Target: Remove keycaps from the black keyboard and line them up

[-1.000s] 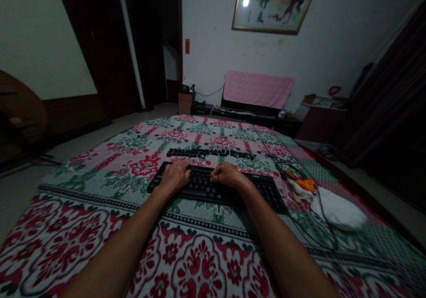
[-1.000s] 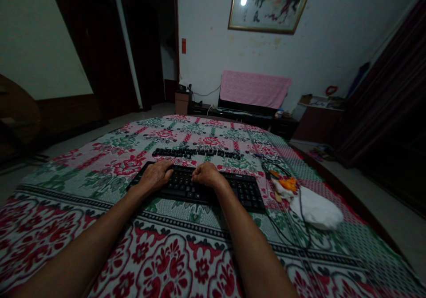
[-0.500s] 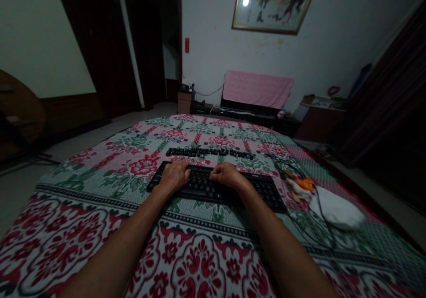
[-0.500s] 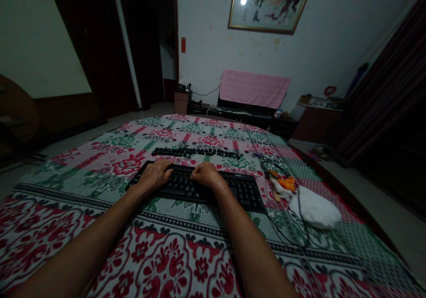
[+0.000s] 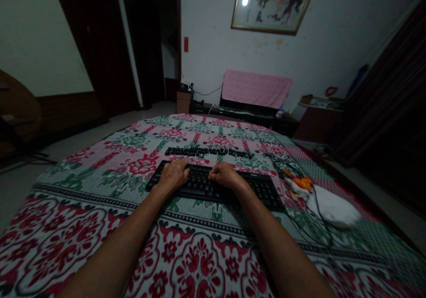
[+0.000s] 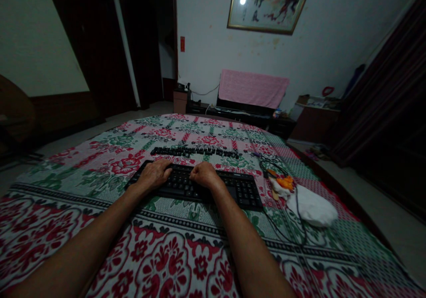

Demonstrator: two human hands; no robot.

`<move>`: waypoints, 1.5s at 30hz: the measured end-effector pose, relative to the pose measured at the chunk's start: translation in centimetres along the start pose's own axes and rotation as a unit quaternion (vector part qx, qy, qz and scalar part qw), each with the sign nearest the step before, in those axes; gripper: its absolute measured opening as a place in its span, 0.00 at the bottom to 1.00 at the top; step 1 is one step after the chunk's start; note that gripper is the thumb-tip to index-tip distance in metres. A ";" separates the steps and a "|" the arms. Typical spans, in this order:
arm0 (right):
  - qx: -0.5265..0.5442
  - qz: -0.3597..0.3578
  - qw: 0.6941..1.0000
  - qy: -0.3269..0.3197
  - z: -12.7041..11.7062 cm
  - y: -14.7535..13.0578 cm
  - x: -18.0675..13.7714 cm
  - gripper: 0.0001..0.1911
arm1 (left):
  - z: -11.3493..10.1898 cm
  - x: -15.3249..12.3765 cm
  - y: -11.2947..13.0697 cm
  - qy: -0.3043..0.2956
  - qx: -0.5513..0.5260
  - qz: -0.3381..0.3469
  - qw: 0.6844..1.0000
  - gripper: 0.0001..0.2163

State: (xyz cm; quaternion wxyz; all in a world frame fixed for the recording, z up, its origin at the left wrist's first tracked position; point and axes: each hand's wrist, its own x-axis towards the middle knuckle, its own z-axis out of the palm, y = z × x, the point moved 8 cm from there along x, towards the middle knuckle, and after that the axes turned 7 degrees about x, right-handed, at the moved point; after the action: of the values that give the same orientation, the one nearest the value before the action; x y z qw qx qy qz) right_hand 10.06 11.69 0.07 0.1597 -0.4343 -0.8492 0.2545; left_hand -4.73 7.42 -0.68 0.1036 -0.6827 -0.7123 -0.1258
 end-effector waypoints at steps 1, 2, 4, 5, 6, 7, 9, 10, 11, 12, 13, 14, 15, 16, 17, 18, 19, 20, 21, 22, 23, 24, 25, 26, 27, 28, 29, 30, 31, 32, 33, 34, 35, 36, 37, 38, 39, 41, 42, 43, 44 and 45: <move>-0.001 -0.002 1.000 -0.001 0.0 -0.1 0.0 0.07 | 0.0 0.0 0.0 0.000 0.001 -0.001 1.000 0.14; -0.002 -0.001 1.000 -0.001 0.0 -0.1 0.0 0.07 | 0.1 0.0 -0.1 0.000 0.001 -0.001 1.000 0.14; -0.010 0.004 1.000 0.000 0.1 -0.1 0.0 0.08 | 0.1 0.1 -0.1 -0.001 0.000 -0.002 1.000 0.15; -0.016 0.008 1.000 0.001 0.1 -0.1 0.0 0.08 | 0.2 0.1 -0.1 -0.001 0.000 0.000 1.000 0.14; -0.023 0.011 1.000 0.001 0.0 -0.2 0.0 0.08 | 0.2 0.1 -0.1 -0.001 0.000 0.001 1.000 0.14; -0.029 0.016 0.999 0.002 0.0 -0.2 0.0 0.07 | 0.1 0.1 -0.1 0.001 0.001 0.002 1.000 0.14; -0.032 0.024 0.999 0.001 0.0 -0.2 0.0 0.07 | 0.1 0.2 -0.1 0.002 0.003 0.002 1.000 0.15; -0.032 0.030 0.999 -0.001 -0.1 -0.2 0.0 0.07 | 0.2 0.2 -0.1 0.001 0.004 0.002 1.000 0.15; -0.032 0.035 0.999 -0.003 -0.1 -0.2 0.0 0.07 | 0.2 0.1 -0.1 0.000 0.005 0.002 1.000 0.15; -0.032 0.039 0.999 -0.007 -0.1 -0.2 -0.1 0.08 | 0.2 0.1 -0.1 -0.002 0.005 0.002 1.000 0.15; -0.030 0.041 0.999 -0.012 -0.1 -0.2 -0.1 0.08 | 0.2 0.2 -0.1 -0.003 0.005 0.002 1.000 0.15; -0.028 0.041 0.999 -0.017 0.0 -0.2 -0.1 0.08 | 0.2 0.2 -0.1 -0.003 0.005 0.002 1.000 0.15; -0.025 0.039 0.999 -0.022 0.0 -0.3 -0.1 0.08 | 0.2 0.2 -0.1 -0.002 0.005 0.003 1.000 0.15; -0.024 0.036 0.999 -0.025 0.0 -0.3 0.0 0.08 | 0.1 0.2 -0.1 -0.001 0.005 0.002 1.000 0.15; -0.023 0.032 0.999 -0.028 0.0 -0.4 0.0 0.08 | 0.1 0.2 0.0 -0.002 0.006 0.003 1.000 0.15; -0.026 0.028 0.999 -0.029 0.0 -0.5 0.0 0.08 | 0.1 0.2 0.0 -0.003 0.007 0.002 1.000 0.14; -0.031 0.027 0.999 -0.030 0.0 -0.5 0.1 0.08 | 0.1 0.2 0.0 -0.005 0.008 0.001 1.000 0.14; -0.036 0.025 0.999 -0.030 0.0 -0.6 0.1 0.08 | 0.1 0.1 0.0 -0.006 0.008 0.000 1.000 0.14; -0.041 0.024 0.998 -0.028 0.0 -0.6 0.1 0.08 | 0.1 0.1 -0.1 -0.007 0.008 -0.002 1.000 0.14; -0.045 0.021 0.998 -0.025 0.0 -0.7 0.1 0.08 | 0.1 0.1 -0.1 -0.006 0.007 -0.004 1.000 0.14; -0.046 0.015 0.999 -0.021 0.0 -0.8 0.1 0.08 | 0.1 0.1 -0.1 -0.005 0.007 -0.005 1.000 0.15; -0.046 0.009 0.999 -0.017 -0.1 -0.9 0.1 0.08 | 0.0 0.1 -0.1 -0.006 0.007 -0.006 1.000 0.15; -0.045 0.004 0.999 -0.015 -0.1 -1.0 0.1 0.08 | 0.0 0.0 -0.1 -0.008 0.007 -0.006 1.000 0.15; -0.042 0.000 0.999 -0.015 0.0 -0.9 0.0 0.08 | -0.1 0.0 0.0 -0.010 0.008 -0.007 1.000 0.15; -0.037 -0.003 0.999 -0.017 0.0 -0.8 0.0 0.08 | -0.1 0.0 0.0 -0.012 0.009 -0.007 1.000 0.14; -0.027 -0.007 0.999 -0.021 0.1 -0.7 -0.1 0.08 | -0.1 0.0 0.0 -0.015 0.010 -0.005 1.000 0.14; -0.014 -0.010 0.999 -0.026 0.2 -0.5 -0.1 0.09 | -0.1 0.0 0.1 -0.016 0.010 -0.005 1.000 0.14; 0.002 -0.015 0.999 -0.033 0.3 -0.3 -0.2 0.09 | -0.2 0.0 0.1 -0.017 0.009 -0.004 1.000 0.14; 0.021 -0.019 0.999 -0.040 0.3 -0.1 -0.2 0.10 | -0.2 0.0 0.1 -0.017 0.008 -0.003 1.000 0.14; 0.038 -0.021 0.998 -0.047 0.4 0.1 -0.2 0.11 | -0.2 0.0 0.1 -0.017 0.006 -0.001 1.000 0.14; 0.052 -0.021 0.997 -0.052 0.4 0.4 -0.2 0.12 | -0.2 0.0 0.1 -0.015 0.005 -0.001 1.000 0.14; 0.062 -0.020 0.996 -0.055 0.3 0.7 -0.1 0.12 | -0.2 0.0 0.1 -0.014 0.004 -0.001 1.000 0.14; 0.070 -0.019 0.996 -0.055 0.3 0.9 -0.1 0.13 | -0.2 0.0 0.1 -0.013 0.003 -0.001 1.000 0.14; 0.077 -0.017 0.996 -0.052 0.1 1.1 -0.1 0.13 | -0.2 0.0 0.1 -0.013 0.002 -0.002 1.000 0.14; 0.083 -0.016 0.995 -0.049 0.0 1.2 0.0 0.13 | -0.2 0.0 0.1 -0.014 0.001 -0.002 1.000 0.14; 0.089 -0.016 0.995 -0.048 -0.1 1.2 0.0 0.13 | -0.2 0.0 0.1 -0.015 0.000 -0.003 1.000 0.14; 0.095 -0.017 0.994 -0.051 -0.1 1.2 -0.1 0.14 | -0.2 0.1 0.1 -0.017 -0.001 -0.003 1.000 0.14; 0.098 -0.017 0.993 -0.067 0.0 1.0 -0.2 0.13 | -0.3 0.1 0.1 -0.020 -0.002 -0.003 1.000 0.14; 0.094 -0.016 0.993 -0.073 0.1 0.8 -0.3 0.13 | -0.3 0.1 0.1 -0.020 -0.002 -0.004 1.000 0.14; 0.086 -0.013 0.993 -0.076 0.1 0.7 -0.3 0.13 | -0.3 0.1 0.1 -0.019 -0.002 -0.005 1.000 0.14; 0.074 -0.008 0.994 -0.074 0.1 0.6 -0.4 0.12 | -0.3 0.1 0.1 -0.017 -0.002 -0.003 1.000 0.13; 0.061 -0.004 0.996 -0.069 0.1 0.4 -0.4 0.12 | -0.3 0.1 0.1 -0.014 -0.003 -0.002 1.000 0.13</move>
State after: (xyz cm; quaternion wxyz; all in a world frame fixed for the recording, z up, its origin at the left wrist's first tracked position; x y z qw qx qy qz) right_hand 10.55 11.52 -0.27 0.1279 -0.4020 -0.8425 0.3350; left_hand -4.65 7.42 -0.33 0.0910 -0.6835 -0.7145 -0.1185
